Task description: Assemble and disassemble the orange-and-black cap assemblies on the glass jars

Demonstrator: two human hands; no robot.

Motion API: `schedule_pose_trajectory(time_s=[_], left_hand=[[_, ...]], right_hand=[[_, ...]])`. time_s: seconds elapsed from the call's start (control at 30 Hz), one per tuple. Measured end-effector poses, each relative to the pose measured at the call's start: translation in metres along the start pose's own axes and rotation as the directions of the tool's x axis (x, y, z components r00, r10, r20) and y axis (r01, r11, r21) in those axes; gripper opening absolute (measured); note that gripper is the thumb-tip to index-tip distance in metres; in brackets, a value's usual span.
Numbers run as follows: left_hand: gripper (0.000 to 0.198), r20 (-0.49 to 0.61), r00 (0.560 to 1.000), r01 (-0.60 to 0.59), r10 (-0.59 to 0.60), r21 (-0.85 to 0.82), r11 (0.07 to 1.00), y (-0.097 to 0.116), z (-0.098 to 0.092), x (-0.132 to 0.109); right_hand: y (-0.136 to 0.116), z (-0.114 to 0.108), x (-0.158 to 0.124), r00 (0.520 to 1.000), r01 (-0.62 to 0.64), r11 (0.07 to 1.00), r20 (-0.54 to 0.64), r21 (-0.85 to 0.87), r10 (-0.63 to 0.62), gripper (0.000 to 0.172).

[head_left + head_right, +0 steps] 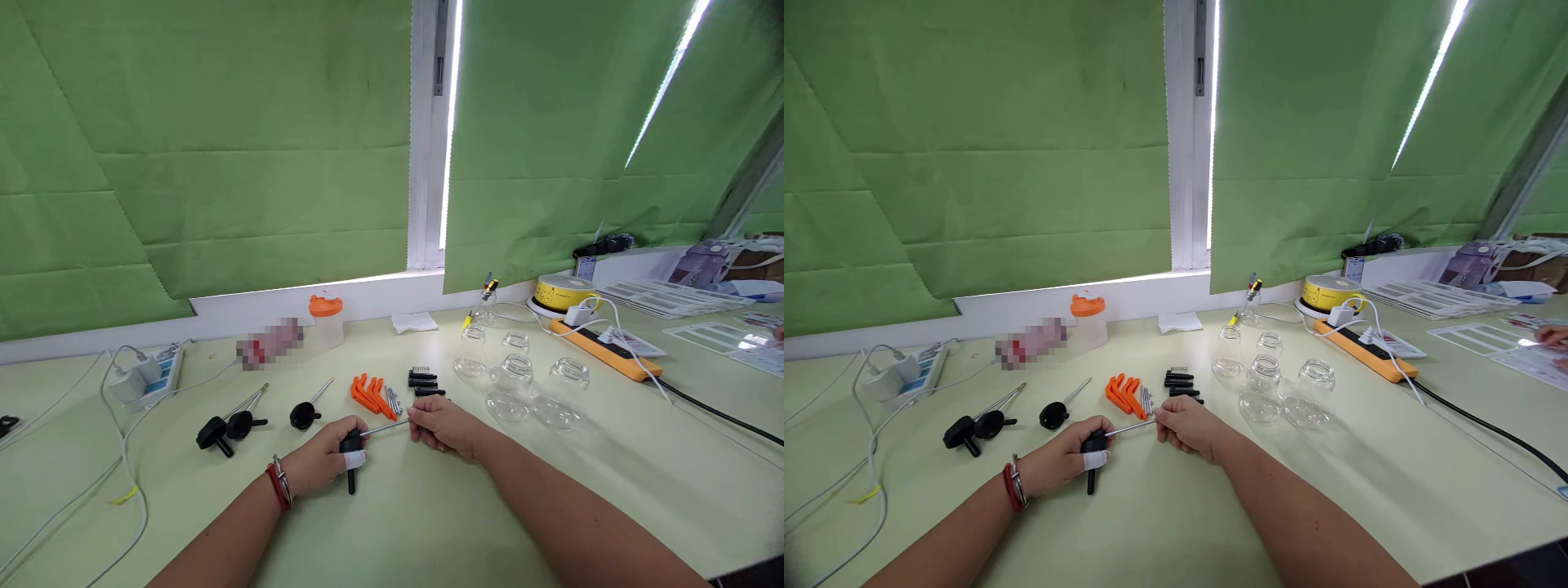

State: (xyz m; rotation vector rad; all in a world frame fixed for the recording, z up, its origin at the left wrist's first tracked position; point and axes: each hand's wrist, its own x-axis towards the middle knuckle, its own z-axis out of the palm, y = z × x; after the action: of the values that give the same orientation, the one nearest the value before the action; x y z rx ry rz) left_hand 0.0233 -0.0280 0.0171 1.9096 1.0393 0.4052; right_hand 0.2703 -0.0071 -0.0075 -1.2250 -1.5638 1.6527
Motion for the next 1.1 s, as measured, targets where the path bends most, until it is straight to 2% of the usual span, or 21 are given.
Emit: schedule_pose_trajectory(time_s=[0.33, 0.53, 0.77, 1.1], left_hand=[[0.021, 0.003, 1.000, 0.005, -0.005, 0.007, 1.000, -0.0012, 0.0009, -0.0009], [0.022, -0.004, 1.000, 0.001, -0.001, 0.028, 1.000, -0.0023, -0.0004, 0.0000], [0.023, -0.009, 1.000, -0.012, 0.013, 0.046, 0.999, -0.0039, 0.0000, 0.0007], [0.024, -0.013, 1.000, 0.006, -0.005, 0.064, 0.998, -0.0035, -0.0006, -0.0002]], right_hand=[[-0.0009, -0.0016, -0.0013, 0.999, 0.029, 0.999, 0.013, 0.030, -0.029, 0.021], [-0.0008, 0.0002, 0.0003, 1.000, -0.009, 0.999, -0.013, -0.042, 0.009, 0.035], [0.0017, -0.0011, 0.0001, 1.000, 0.021, 1.000, 0.008, -0.011, -0.021, 0.022], [-0.0038, 0.0021, -0.0018, 1.000, -0.010, 0.999, 0.011, -0.047, 0.010, 0.020]])
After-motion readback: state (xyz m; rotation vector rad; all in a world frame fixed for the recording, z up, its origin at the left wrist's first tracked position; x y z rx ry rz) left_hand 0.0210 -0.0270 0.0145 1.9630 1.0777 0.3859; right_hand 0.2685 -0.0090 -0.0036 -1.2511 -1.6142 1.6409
